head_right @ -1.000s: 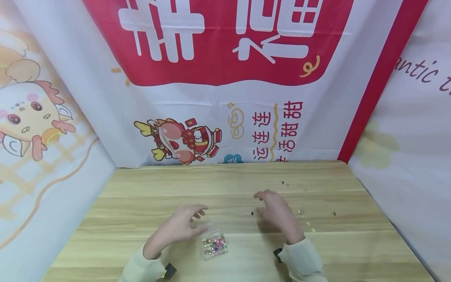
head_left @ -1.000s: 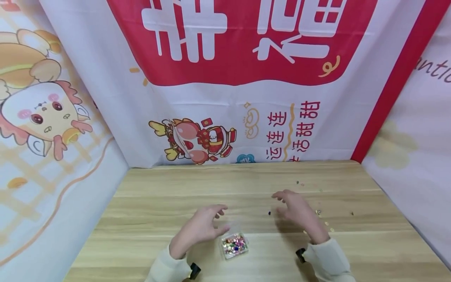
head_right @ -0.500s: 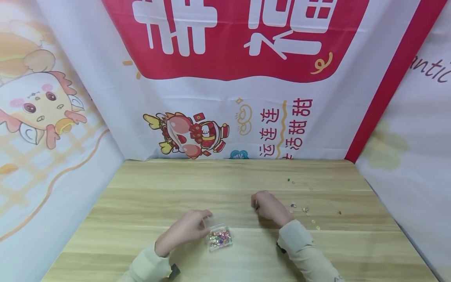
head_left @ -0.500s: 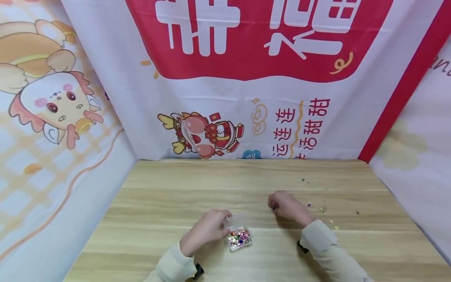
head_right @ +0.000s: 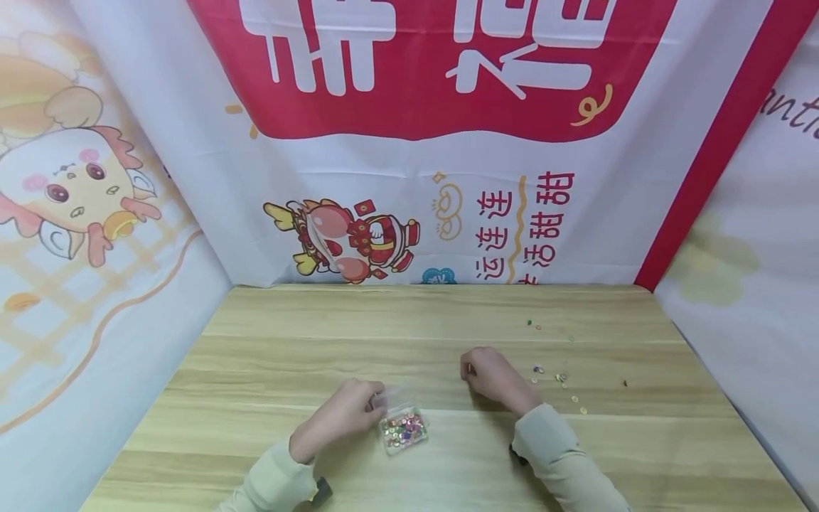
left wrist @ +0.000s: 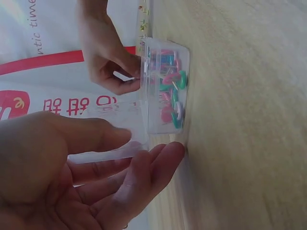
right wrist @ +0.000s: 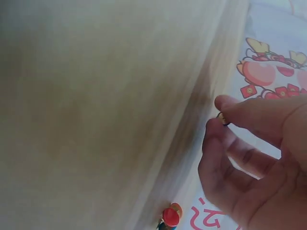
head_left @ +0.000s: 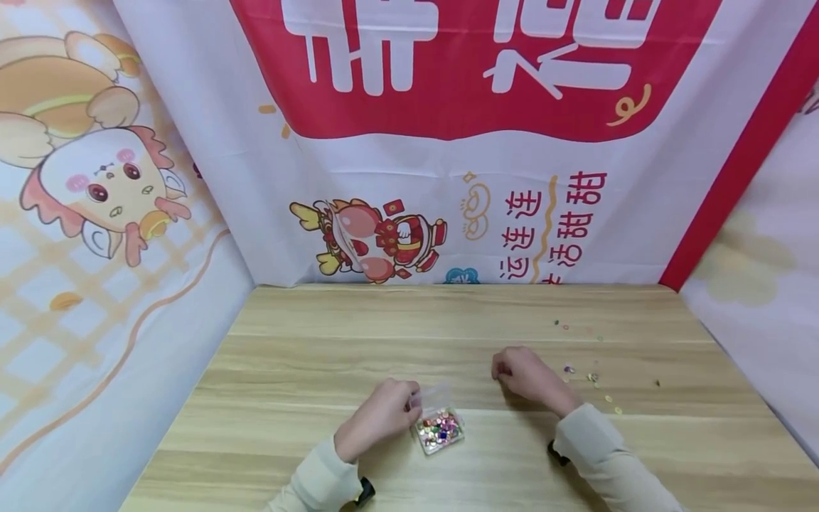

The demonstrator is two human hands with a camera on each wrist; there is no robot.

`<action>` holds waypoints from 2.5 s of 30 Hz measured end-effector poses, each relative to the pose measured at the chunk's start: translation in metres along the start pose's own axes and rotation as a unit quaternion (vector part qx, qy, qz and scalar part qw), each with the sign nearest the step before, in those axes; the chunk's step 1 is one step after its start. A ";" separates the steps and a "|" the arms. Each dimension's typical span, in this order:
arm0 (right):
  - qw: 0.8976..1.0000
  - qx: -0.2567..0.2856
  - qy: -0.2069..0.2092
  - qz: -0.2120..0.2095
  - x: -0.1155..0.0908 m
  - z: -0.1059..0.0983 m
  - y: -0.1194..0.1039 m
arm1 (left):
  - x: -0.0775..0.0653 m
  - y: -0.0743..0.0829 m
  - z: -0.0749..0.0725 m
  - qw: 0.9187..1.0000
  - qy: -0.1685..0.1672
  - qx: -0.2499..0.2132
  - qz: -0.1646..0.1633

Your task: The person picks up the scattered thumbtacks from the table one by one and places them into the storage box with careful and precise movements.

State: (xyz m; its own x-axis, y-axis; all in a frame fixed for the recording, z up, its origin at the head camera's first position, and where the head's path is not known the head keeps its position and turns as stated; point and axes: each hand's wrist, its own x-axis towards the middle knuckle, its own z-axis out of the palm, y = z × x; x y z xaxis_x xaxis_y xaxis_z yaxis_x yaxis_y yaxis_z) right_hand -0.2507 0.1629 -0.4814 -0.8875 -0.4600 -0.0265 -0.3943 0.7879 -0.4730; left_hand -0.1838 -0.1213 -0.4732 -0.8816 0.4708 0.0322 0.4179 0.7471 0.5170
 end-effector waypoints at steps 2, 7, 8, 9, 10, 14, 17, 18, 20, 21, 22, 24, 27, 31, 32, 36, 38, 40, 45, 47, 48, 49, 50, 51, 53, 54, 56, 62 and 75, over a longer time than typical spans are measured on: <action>1.000 0.018 0.002 -0.005 -0.003 -0.002 0.000 | 0.000 0.000 0.000 1.000 0.006 -0.006 -0.001; 0.998 0.052 0.025 -0.017 -0.009 -0.004 0.002 | 0.001 0.000 -0.002 1.000 0.012 -0.026 -0.011; 0.998 0.058 0.030 -0.020 -0.010 -0.004 0.003 | 0.001 0.000 -0.002 0.999 0.012 -0.031 -0.014; 0.997 0.067 0.035 -0.022 -0.012 -0.004 0.003 | 0.001 -0.001 -0.002 0.999 0.010 -0.037 -0.017; 0.996 0.076 0.039 -0.021 -0.013 -0.005 0.004 | 0.001 -0.001 -0.002 0.999 0.010 -0.042 -0.019; 0.993 0.099 0.058 -0.015 -0.016 -0.005 0.004 | 0.001 -0.003 -0.002 0.996 0.005 -0.077 -0.032; 0.992 0.102 0.073 -0.017 -0.017 -0.005 0.002 | -0.001 -0.005 -0.003 0.995 0.006 -0.094 -0.041; 0.992 0.103 0.076 -0.015 -0.018 -0.005 0.002 | -0.001 -0.005 -0.004 0.994 0.007 -0.096 -0.043; 0.991 0.112 0.077 -0.009 -0.018 -0.005 0.000 | -0.001 -0.006 -0.005 0.994 0.009 -0.101 -0.046; 0.990 0.118 0.077 -0.003 -0.018 -0.005 -0.001 | -0.002 -0.006 -0.006 0.993 0.009 -0.104 -0.048; 0.989 0.125 0.076 0.002 -0.018 -0.005 -0.002 | -0.002 -0.006 -0.006 0.993 0.010 -0.108 -0.048; 0.987 0.138 0.075 0.013 -0.018 -0.005 -0.004 | -0.001 -0.007 -0.007 0.992 0.010 -0.117 -0.050; 0.985 0.150 0.085 0.012 -0.018 -0.006 -0.007 | 0.000 -0.007 -0.008 0.991 0.012 -0.122 -0.050; 0.980 0.168 0.099 0.029 -0.020 -0.006 -0.010 | 0.002 -0.008 -0.007 0.991 0.017 -0.122 -0.050; 0.979 0.173 0.101 0.039 -0.020 -0.006 -0.011 | 0.002 -0.008 -0.006 0.991 0.018 -0.122 -0.050; 0.973 0.196 0.102 0.062 -0.022 -0.006 -0.015 | 0.004 -0.009 -0.006 0.990 0.020 -0.127 -0.051; 0.971 0.205 0.100 0.067 -0.023 -0.005 -0.016 | 0.004 -0.009 -0.006 0.990 0.021 -0.129 -0.052; 0.969 0.214 0.100 0.071 -0.024 -0.005 -0.017 | 0.005 -0.009 -0.006 0.990 0.021 -0.131 -0.053; 0.963 0.237 0.105 0.073 -0.025 -0.004 -0.020 | 0.007 -0.009 -0.005 0.991 0.028 -0.122 -0.055; 0.961 0.246 0.107 0.073 -0.026 -0.004 -0.021 | 0.008 -0.009 -0.004 0.991 0.031 -0.116 -0.054; 0.959 0.250 0.108 0.075 -0.027 -0.004 -0.021 | 0.009 -0.009 -0.004 0.991 0.032 -0.115 -0.054; 0.958 0.255 0.108 0.075 -0.027 -0.005 -0.022 | 0.009 -0.008 -0.004 0.992 0.034 -0.113 -0.053; 0.957 0.258 0.109 0.077 -0.028 -0.005 -0.023 | 0.010 -0.008 -0.004 0.992 0.034 -0.113 -0.053; 0.956 0.262 0.110 0.079 -0.028 -0.006 -0.024 | 0.011 -0.008 -0.004 0.992 0.035 -0.113 -0.053; 0.953 0.269 0.113 0.083 -0.028 -0.006 -0.026 | 0.012 -0.008 -0.003 0.992 0.036 -0.113 -0.053; 0.951 0.275 0.115 0.085 -0.028 -0.006 -0.026 | 0.013 -0.007 -0.003 0.992 0.036 -0.113 -0.053; 0.947 0.287 0.119 0.082 -0.028 -0.005 -0.028 | 0.013 -0.007 -0.002 0.991 0.034 -0.113 -0.056; 0.938 0.308 0.141 0.072 -0.029 -0.001 -0.033 | 0.014 -0.006 0.000 0.991 0.036 -0.118 -0.059; 0.947 0.287 0.135 0.042 -0.030 0.008 -0.044 | 0.015 -0.009 0.002 0.990 0.044 -0.123 -0.045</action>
State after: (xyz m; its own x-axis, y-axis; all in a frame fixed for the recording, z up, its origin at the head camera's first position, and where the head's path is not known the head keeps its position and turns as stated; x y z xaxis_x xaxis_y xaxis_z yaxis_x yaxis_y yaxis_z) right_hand -0.2044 0.1385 -0.4666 -0.9690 -0.2240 0.1039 -0.1936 0.4284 -0.8826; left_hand -0.2001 -0.1201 -0.4789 -0.9331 0.3568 0.0456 0.2804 0.6421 0.7135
